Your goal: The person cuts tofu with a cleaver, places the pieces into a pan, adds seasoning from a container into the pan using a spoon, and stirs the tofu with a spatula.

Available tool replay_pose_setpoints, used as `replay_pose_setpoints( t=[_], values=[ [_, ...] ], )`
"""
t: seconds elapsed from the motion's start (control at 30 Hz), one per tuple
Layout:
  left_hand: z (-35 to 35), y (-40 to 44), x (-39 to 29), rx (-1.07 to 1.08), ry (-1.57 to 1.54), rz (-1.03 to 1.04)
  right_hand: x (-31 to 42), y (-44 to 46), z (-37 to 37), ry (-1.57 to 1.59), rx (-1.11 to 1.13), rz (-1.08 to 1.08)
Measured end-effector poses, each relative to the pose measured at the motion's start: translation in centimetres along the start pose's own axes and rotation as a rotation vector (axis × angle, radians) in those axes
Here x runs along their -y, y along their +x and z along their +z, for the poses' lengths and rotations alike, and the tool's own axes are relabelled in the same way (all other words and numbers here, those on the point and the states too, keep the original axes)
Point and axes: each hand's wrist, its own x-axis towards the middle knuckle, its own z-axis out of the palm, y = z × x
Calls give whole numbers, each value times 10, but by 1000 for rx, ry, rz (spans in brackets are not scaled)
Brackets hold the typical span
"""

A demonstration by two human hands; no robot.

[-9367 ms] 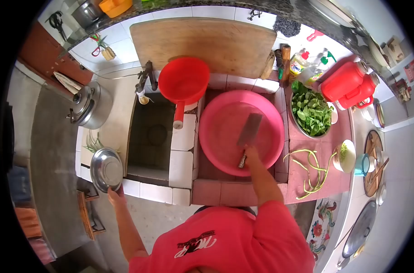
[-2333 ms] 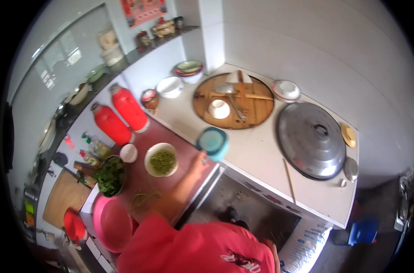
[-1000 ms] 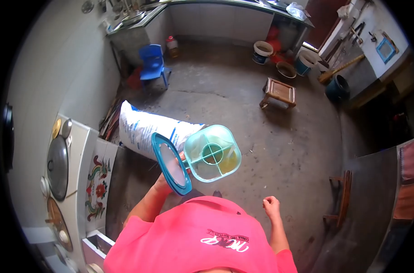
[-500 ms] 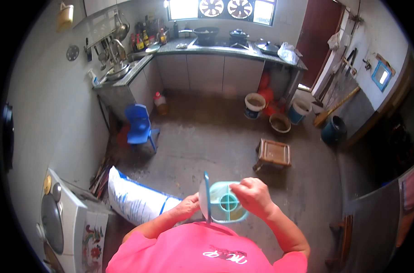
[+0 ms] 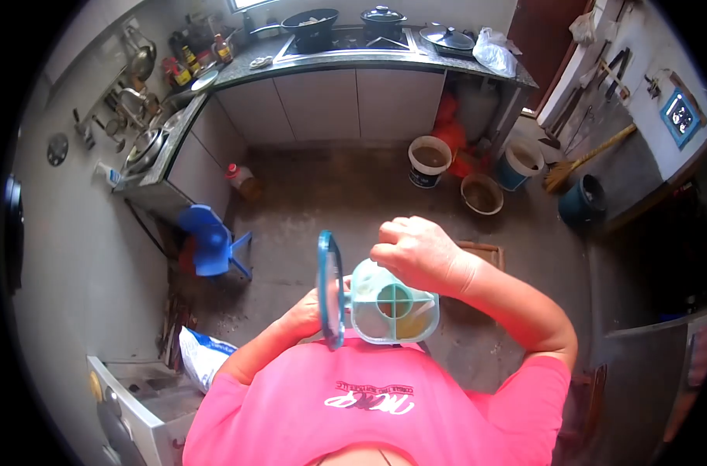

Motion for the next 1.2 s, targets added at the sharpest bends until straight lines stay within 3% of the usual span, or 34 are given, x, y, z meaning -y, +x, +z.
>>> replay_pose_setpoints(
  t=[0.07,0.2,0.33,0.47,0.8,0.83,0.93,1.03,1.13,1.2],
  values=[
    [-62,56,19,-13,-139,-170,-57,25,-5,126,-19,-26],
    [-81,126,-49,-128,-152,-90,-152,90,-12,121,185,-102],
    [-109,172,-108,-185,-93,106,-218,161,5,-213,414,-190],
    [-167,225,-156,-235,-110,106,-280,222,29,-250,497,-137],
    [-360,355,-290,-136,-50,117,-438,413,34,-238,433,-57],
    [-372,365,-309,-144,-99,59,-453,426,38,-237,339,-79],
    [-418,403,-337,-46,24,161,-492,464,41,-331,287,-87],
    [-458,443,-356,-105,81,134,-540,505,61,-132,486,92],
    [-501,490,-369,-144,-159,39,-598,546,76,145,635,117],
    [-507,514,-395,-113,-106,65,-635,571,79,130,605,64]
  ],
)
